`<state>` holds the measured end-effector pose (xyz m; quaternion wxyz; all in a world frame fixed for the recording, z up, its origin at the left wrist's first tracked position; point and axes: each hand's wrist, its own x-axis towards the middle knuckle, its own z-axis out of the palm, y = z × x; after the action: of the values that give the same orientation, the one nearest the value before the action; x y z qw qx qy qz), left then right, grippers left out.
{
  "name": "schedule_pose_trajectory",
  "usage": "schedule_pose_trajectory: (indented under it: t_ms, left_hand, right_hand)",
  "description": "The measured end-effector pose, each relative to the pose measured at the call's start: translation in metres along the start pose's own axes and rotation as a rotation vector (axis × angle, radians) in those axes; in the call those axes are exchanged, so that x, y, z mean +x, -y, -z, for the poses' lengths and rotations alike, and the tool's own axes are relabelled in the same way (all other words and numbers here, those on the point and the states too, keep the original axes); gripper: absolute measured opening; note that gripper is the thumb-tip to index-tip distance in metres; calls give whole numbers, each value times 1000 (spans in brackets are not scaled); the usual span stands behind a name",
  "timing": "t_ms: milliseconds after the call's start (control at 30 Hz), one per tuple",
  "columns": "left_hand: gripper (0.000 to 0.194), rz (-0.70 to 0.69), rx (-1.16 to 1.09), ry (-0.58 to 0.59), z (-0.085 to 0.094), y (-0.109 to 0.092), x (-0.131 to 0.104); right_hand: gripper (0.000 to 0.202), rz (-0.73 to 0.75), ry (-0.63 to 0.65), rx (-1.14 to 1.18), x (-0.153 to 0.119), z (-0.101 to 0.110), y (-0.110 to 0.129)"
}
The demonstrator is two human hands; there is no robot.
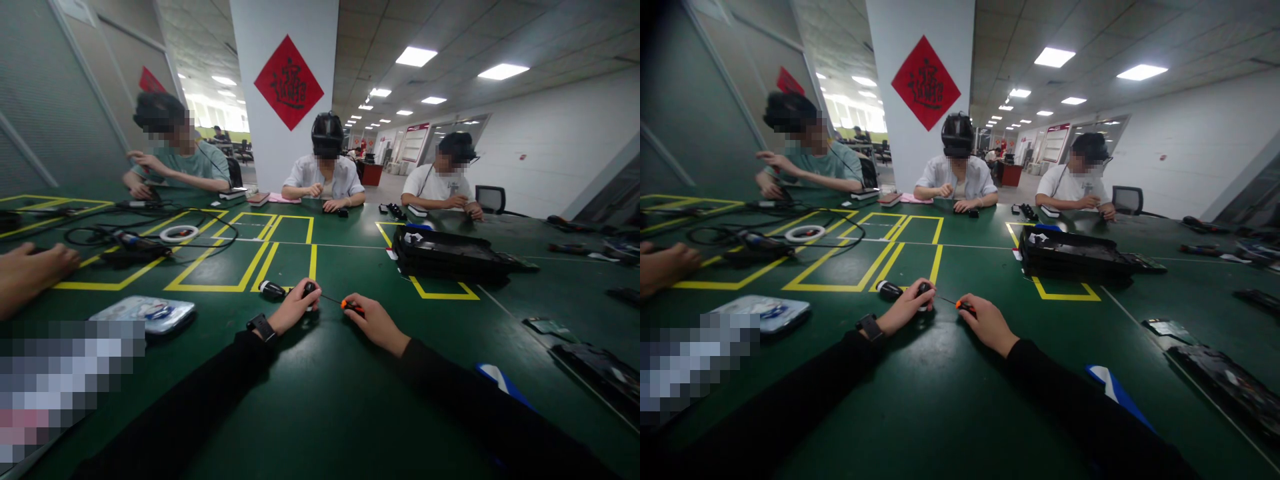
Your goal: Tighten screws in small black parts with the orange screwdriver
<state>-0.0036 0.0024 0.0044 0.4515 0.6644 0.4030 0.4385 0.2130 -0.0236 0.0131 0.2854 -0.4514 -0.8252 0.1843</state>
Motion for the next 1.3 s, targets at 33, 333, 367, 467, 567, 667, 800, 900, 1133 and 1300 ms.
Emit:
schedule_pose_trajectory:
  t_ms: [33,333,367,467,567,667,800,900,1133,1300]
  left_hand:
    - [26,4,-3,-2,0,0,0]
    - [29,-15,54,-5,0,-4,-4]
    - [28,-20,64,-2,0,-5,-4]
    - [27,-37,85,15,-1,-5,-4]
    - [27,-46,90,9,-2,-4,-4]
    - [27,-35,51,-13,-1,-2,-3]
    - [28,-4,-28,-48,-1,-1,-2]
    - [28,-3,-45,-56,-1,-2,-3]
    - [28,-12,47,-30,-1,-5,-5]
    - [28,-12,61,-26,-1,-3,-4]
  right_hand:
    - [20,-3,6,13,0,0,0]
    - [19,29,-94,-5,-7,-10,3]
    - [18,27,-108,5,-8,-10,2]
    - [17,7,-143,53,-8,-9,0]
    - [18,5,-143,92,-6,-9,-2]
    - [17,-4,-102,109,2,-8,-3]
    - [21,7,-5,105,13,-7,-6]
    - [17,21,-37,127,13,-7,-7]
    - [18,1,-93,204,7,-7,-7]
    - [21,33,-115,90,9,-8,-11]
